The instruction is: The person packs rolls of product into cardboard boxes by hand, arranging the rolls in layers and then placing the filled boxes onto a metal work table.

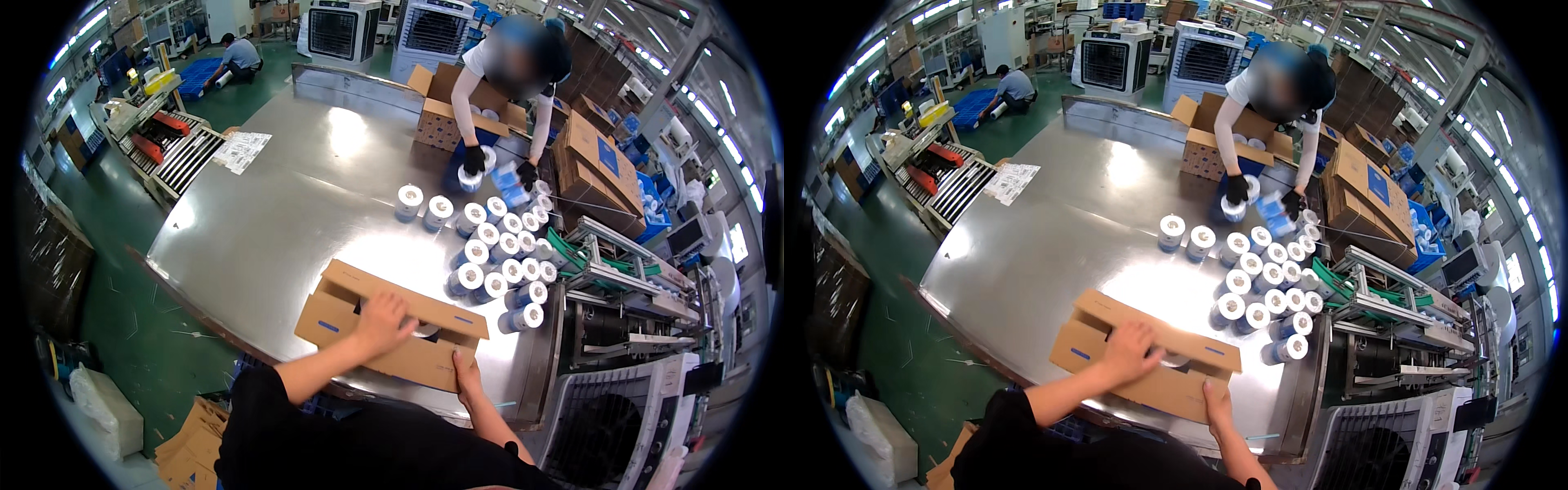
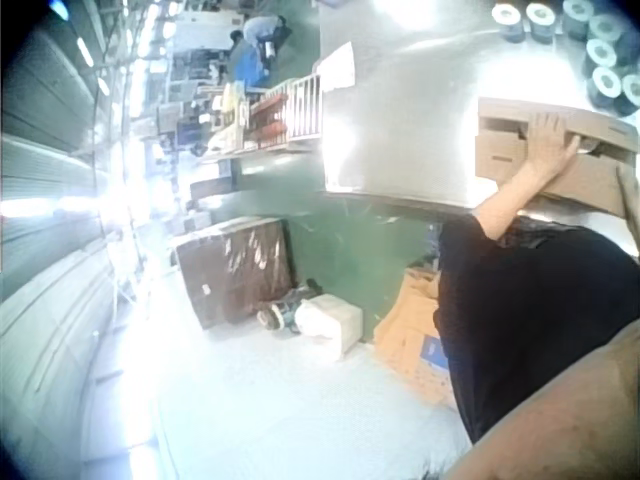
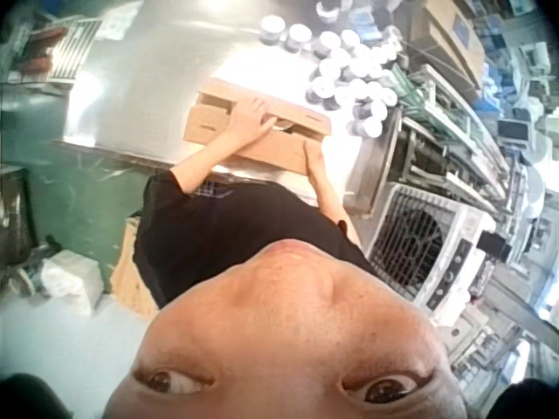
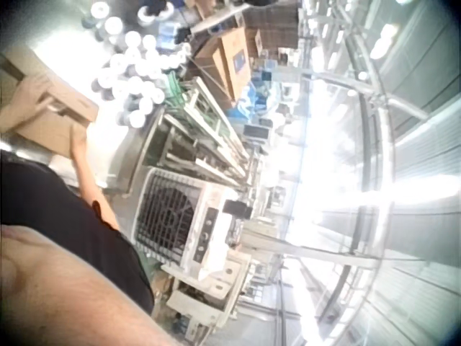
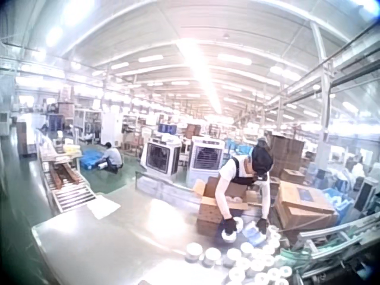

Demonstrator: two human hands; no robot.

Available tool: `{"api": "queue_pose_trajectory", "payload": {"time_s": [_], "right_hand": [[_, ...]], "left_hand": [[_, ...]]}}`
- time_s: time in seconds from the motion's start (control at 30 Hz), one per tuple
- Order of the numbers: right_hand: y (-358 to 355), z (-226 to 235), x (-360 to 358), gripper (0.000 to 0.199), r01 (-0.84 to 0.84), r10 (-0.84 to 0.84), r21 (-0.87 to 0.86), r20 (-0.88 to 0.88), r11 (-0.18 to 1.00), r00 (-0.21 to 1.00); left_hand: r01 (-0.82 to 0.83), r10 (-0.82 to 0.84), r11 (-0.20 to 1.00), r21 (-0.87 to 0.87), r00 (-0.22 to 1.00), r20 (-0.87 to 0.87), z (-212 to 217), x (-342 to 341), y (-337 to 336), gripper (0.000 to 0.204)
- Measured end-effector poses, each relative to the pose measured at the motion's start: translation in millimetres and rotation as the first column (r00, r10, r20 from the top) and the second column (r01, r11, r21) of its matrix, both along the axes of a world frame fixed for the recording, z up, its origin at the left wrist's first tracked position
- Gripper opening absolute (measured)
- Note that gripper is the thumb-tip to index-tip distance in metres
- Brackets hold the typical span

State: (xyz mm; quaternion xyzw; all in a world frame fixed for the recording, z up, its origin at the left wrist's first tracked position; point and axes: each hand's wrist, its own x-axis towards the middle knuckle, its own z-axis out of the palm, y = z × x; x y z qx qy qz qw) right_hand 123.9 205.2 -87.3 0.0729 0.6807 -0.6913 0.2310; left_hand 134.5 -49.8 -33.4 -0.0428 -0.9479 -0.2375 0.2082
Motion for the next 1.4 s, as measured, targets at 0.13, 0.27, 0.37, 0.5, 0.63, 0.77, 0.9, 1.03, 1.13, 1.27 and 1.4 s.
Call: {"api": "queue_pose_trajectory", "payload": {"time_s": [0.13,0.27,0.37,0.5,0.63,0.77,0.9,1.03,1.13,1.27,1.4], "right_hand": [[-57.3,30.5,6.2,0.071,-0.184,0.209,-0.122,0.251,0.975,0.945],[-75.6,27.7,9.7,0.067,-0.347,0.401,-0.237,0.244,0.908,0.883],[-68.5,24.9,15.3,0.058,-0.39,0.448,-0.249,0.251,0.887,0.858],[-44.7,24.3,44.0,0.044,-0.428,0.406,0.023,0.277,0.903,0.871],[-2.4,-16.2,60.7,0.036,-0.503,0.391,0.158,0.451,0.85,0.802],[27.0,-58.9,53.8,0.034,-0.48,0.434,0.267,0.216,0.836,0.875],[40.8,-68.4,64.9,0.033,-0.508,0.456,0.249,0.24,0.825,0.857],[79.6,-99.5,90.8,0.03,-0.709,0.721,0.391,0.145,0.587,0.677],[83.6,-82.9,118.9,0.03,-0.825,0.834,0.384,0.203,0.414,0.513],[111.7,-120.9,142.6,0.035,-0.796,0.962,0.601,0.167,0.075,0.217],[124.0,-120.6,172.8,0.034,-0.795,0.999,0.606,0.053,-0.038,-0.007]], "left_hand": [[-0.054,0.068,0.996,-0.066,0.971,0.23,0.4,48.4,37.4,0.086],[0.014,0.027,0.996,-0.092,0.9,0.434,-4.3,57.9,5.2,0.099],[0.052,-0.004,0.991,-0.124,0.934,0.358,-16.1,51.9,-55.2,0.1],[0.012,0.085,0.959,-0.283,0.942,0.326,-25.9,27.6,-174.9,0.103],[-0.592,0.699,0.614,-0.521,0.715,0.011,-6.7,16.0,-243.3,0.081],[-0.837,0.856,0.511,-0.198,0.515,0.033,-59.3,101.9,-208.8,0.071],[-0.876,0.88,0.437,-0.204,0.37,0.297,-155.5,282.1,-93.6,0.069],[-0.824,0.759,0.419,-0.381,0.088,0.645,-184.0,436.7,62.1,0.07],[-0.842,0.664,0.284,-0.459,-0.173,0.727,-206.8,526.7,159.2,0.068],[-0.868,0.623,0.201,-0.455,-0.245,0.743,-225.3,567.3,207.1,0.066],[-0.774,0.638,0.479,-0.414,-0.017,0.77,-190.9,554.4,203.7,0.078]]}}
